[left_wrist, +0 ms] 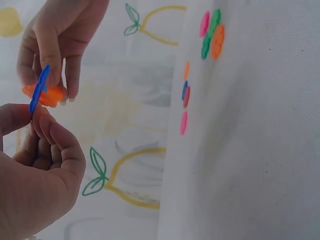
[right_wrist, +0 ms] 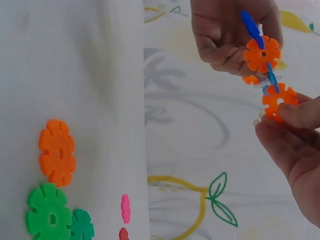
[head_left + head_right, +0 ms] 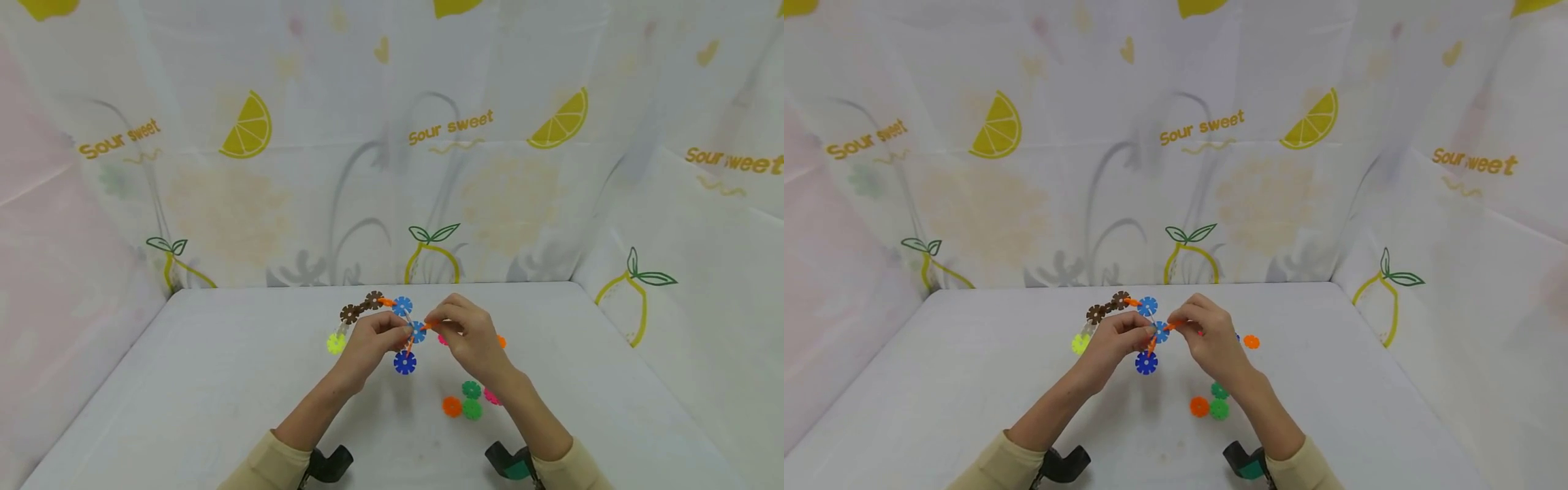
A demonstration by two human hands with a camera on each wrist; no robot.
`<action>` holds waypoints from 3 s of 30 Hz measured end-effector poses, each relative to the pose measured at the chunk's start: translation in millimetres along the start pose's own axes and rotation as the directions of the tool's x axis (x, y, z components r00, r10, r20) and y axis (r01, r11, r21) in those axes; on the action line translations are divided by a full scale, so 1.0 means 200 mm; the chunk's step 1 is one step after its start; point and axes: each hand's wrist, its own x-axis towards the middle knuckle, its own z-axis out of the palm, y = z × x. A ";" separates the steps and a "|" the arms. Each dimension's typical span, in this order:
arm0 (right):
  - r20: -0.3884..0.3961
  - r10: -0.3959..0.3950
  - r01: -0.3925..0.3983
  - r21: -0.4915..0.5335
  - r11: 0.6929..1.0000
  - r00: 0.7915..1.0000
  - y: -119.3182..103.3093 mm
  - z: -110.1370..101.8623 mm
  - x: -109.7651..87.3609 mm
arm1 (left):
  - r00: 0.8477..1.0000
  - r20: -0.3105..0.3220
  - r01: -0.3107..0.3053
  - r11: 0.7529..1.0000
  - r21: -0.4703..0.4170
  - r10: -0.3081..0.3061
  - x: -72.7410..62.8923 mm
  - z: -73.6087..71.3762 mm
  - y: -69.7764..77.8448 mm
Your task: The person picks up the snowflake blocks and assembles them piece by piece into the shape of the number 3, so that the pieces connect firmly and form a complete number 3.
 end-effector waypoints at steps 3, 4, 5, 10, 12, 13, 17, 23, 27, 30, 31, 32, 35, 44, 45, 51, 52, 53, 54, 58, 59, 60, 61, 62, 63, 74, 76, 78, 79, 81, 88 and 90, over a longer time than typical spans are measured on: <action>0.004 0.007 -0.007 0.007 1.000 1.000 0.01 -0.01 0.00 | 1.000 -0.006 -0.001 1.000 0.004 0.001 0.00 0.00 0.00; 0.006 0.006 -0.006 0.008 1.000 1.000 0.01 -0.01 0.00 | 1.000 -0.008 0.000 1.000 0.006 0.000 0.00 0.00 0.00; 0.011 0.006 -0.006 0.011 1.000 1.000 0.02 -0.01 0.01 | 1.000 -0.011 0.000 1.000 0.007 0.000 0.01 0.00 0.00; 0.051 0.015 -0.015 -0.003 1.000 0.999 0.02 -0.04 0.01 | 1.000 -0.010 0.013 1.000 0.008 -0.013 0.01 0.00 -0.01; 0.069 0.036 -0.034 -0.034 0.999 0.997 0.03 -0.05 0.02 | 1.000 -0.011 0.020 1.000 0.010 -0.020 0.01 0.00 -0.01; 0.076 0.049 -0.045 -0.051 0.998 0.996 0.03 -0.05 0.02 | 1.000 -0.015 0.024 1.000 0.012 -0.023 0.01 0.00 -0.01; 0.098 0.142 -0.132 -0.101 0.986 0.985 0.06 -0.07 0.01 | 0.999 -0.034 0.033 0.999 0.021 -0.032 0.02 -0.01 -0.01; 0.131 0.267 -0.250 -0.135 0.959 0.955 0.10 -0.09 -0.01 | 0.998 -0.044 0.046 0.998 0.030 -0.045 0.02 -0.03 -0.02; 0.163 0.349 -0.317 -0.193 0.928 0.923 0.14 -0.09 -0.03 | 0.998 -0.045 0.042 0.999 0.026 -0.041 0.02 -0.03 -0.02; 0.187 0.412 -0.370 -0.222 0.902 0.892 0.17 -0.09 -0.04 | 0.998 -0.044 0.039 0.999 0.022 -0.038 0.02 -0.03 -0.02; 0.193 0.428 -0.384 -0.226 0.895 0.883 0.17 -0.09 -0.04 | 0.998 -0.044 0.039 0.999 0.021 -0.038 0.02 -0.03 -0.02; 0.200 0.442 -0.396 -0.230 0.889 0.874 0.18 -0.09 -0.04 | 0.998 -0.045 0.040 0.999 0.020 -0.039 0.02 -0.03 -0.03; 0.219 0.478 -0.419 -0.265 0.868 0.851 0.22 -0.10 -0.06 | 0.998 -0.048 0.044 0.999 0.020 -0.043 0.02 -0.03 -0.03; 0.236 0.554 -0.433 -0.415 0.800 0.798 0.32 -0.09 -0.10 | 0.998 -0.040 0.043 0.999 0.022 -0.042 0.02 -0.02 -0.03; 0.232 0.559 -0.435 -0.422 0.795 0.796 0.32 -0.09 -0.10 | 0.998 -0.037 0.042 0.999 0.022 -0.041 0.02 -0.02 -0.03; 0.240 0.602 -0.448 -0.476 0.757 0.762 0.34 -0.09 -0.12 | 0.999 -0.016 0.040 0.999 0.033 -0.040 0.02 -0.03 -0.03; 0.246 0.611 -0.449 -0.488 0.749 0.752 0.35 -0.08 -0.12 | 0.999 -0.011 0.039 0.999 0.036 -0.039 0.02 -0.03 -0.03; 0.254 0.618 -0.448 -0.498 0.743 0.744 0.35 -0.08 -0.12 | 0.999 -0.007 0.039 0.999 0.038 -0.039 0.02 -0.03 -0.03; 0.258 0.625 -0.448 -0.506 0.737 0.736 0.35 -0.08 -0.12 | 0.999 -0.003 0.038 0.998 0.040 -0.038 0.02 -0.03 -0.04; 0.278 0.625 -0.427 -0.528 0.734 0.729 0.36 -0.07 -0.12 | 0.999 0.005 0.034 0.998 0.043 -0.034 0.02 -0.02 -0.04; 0.280 0.625 -0.426 -0.530 0.733 0.729 0.35 -0.07 -0.12 | 0.999 0.007 0.032 0.999 0.043 -0.032 0.02 -0.02 -0.04; 0.279 0.627 -0.427 -0.531 0.732 0.727 0.35 -0.07 -0.12 | 1.000 0.010 0.029 0.999 0.044 -0.030 0.02 -0.02 -0.04; 0.280 0.628 -0.428 -0.532 0.731 0.726 0.35 -0.07 -0.12 | 0.999 0.012 0.029 0.999 0.044 -0.029 0.02 -0.02 -0.04; 0.277 0.632 -0.431 -0.533 0.728 0.724 0.35 -0.07 -0.12 | 0.999 0.014 0.029 0.999 0.045 -0.030 0.02 -0.02 -0.04; 0.272 0.636 -0.433 -0.539 0.723 0.722 0.35 -0.07 -0.13 | 0.999 0.017 0.028 0.999 0.045 -0.029 0.02 -0.02 -0.04; 0.262 0.664 -0.440 -0.573 0.691 0.701 0.37 -0.08 -0.15 | 0.999 0.031 0.034 0.999 0.040 -0.036 0.02 -0.01 -0.05; 0.272 0.662 -0.444 -0.561 0.699 0.699 0.36 -0.08 -0.15 | 0.999 0.036 0.039 0.998 0.041 -0.040 0.02 -0.01 -0.05; 0.289 0.655 -0.444 -0.543 0.713 0.699 0.36 -0.08 -0.14 | 0.998 0.038 0.040 0.998 0.043 -0.042 0.02 -0.01 -0.05; 0.297 0.649 -0.441 -0.534 0.721 0.701 0.36 -0.08 -0.14 | 0.998 0.038 0.039 0.998 0.045 -0.041 0.02 -0.01 -0.05; 0.306 0.642 -0.444 -0.517 0.732 0.703 0.35 -0.08 -0.14 | 0.999 0.037 0.037 0.998 0.048 -0.039 0.02 -0.01 -0.05; 0.289 0.633 -0.461 -0.484 0.744 0.718 0.33 -0.09 -0.12 | 0.999 0.031 0.036 0.998 0.047 -0.038 0.02 -0.02 -0.05; 0.299 0.626 -0.457 -0.474 0.752 0.720 0.32 -0.08 -0.11 | 0.999 0.029 0.038 0.998 0.049 -0.039 0.02 -0.02 -0.05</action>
